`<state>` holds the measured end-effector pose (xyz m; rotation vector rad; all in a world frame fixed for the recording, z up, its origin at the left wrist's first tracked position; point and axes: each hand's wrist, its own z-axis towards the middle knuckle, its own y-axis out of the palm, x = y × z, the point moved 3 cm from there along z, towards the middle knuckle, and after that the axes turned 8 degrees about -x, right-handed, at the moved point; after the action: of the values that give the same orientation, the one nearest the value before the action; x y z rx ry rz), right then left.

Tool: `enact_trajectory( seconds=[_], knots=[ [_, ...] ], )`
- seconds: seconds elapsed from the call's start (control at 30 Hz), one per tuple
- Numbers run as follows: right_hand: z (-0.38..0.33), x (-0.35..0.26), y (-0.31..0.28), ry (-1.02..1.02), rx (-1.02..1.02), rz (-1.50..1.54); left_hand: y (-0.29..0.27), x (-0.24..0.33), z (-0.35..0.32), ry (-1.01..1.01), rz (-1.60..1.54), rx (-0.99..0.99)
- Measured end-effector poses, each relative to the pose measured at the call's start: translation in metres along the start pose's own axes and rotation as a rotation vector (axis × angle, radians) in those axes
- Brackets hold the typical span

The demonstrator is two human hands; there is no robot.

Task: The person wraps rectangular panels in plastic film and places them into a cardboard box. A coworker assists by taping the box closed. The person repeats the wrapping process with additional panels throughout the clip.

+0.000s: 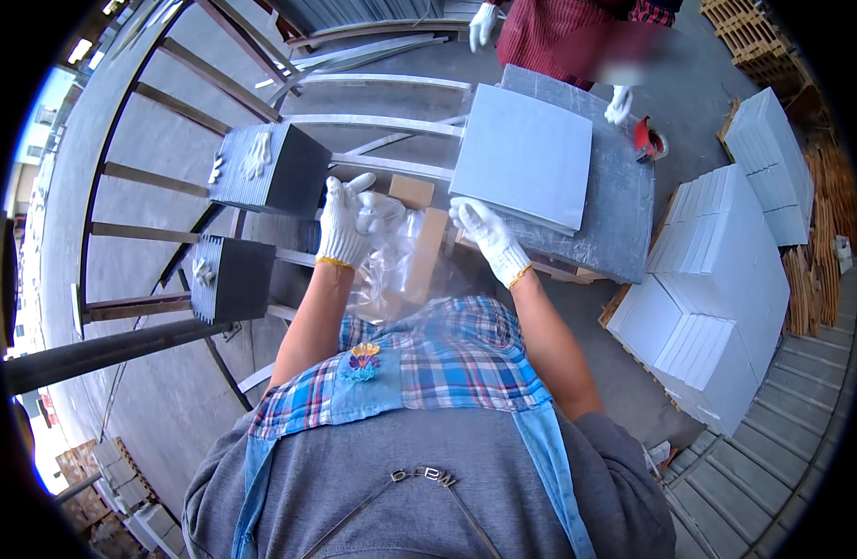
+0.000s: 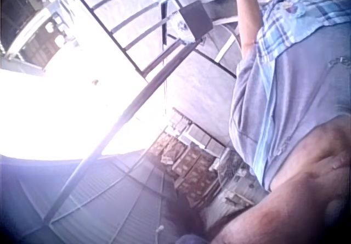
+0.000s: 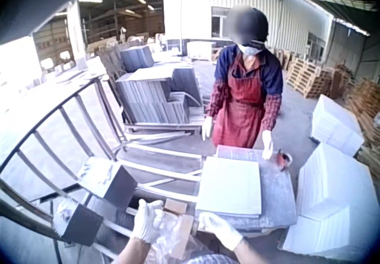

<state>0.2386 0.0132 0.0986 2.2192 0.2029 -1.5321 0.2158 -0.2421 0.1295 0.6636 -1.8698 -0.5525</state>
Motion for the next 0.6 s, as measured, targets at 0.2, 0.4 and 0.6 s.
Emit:
enact_trajectory(
  seconds=[0.2,0.4,0.6],
  knots=[
    [-0.012,-0.012,0.054,0.062,-0.264,-0.465,0.000,0.000,0.006,0.071,-0.001,-0.009],
    [0.002,0.019,0.020,0.085,0.146,0.097,-0.012,-0.014,0.041,0.159,-0.046,0.050],
    [0.025,0.022,-0.044,0.029,0.300,-0.138,-0.059,-0.057,0.071,0.069,0.934,0.140]
  ],
)
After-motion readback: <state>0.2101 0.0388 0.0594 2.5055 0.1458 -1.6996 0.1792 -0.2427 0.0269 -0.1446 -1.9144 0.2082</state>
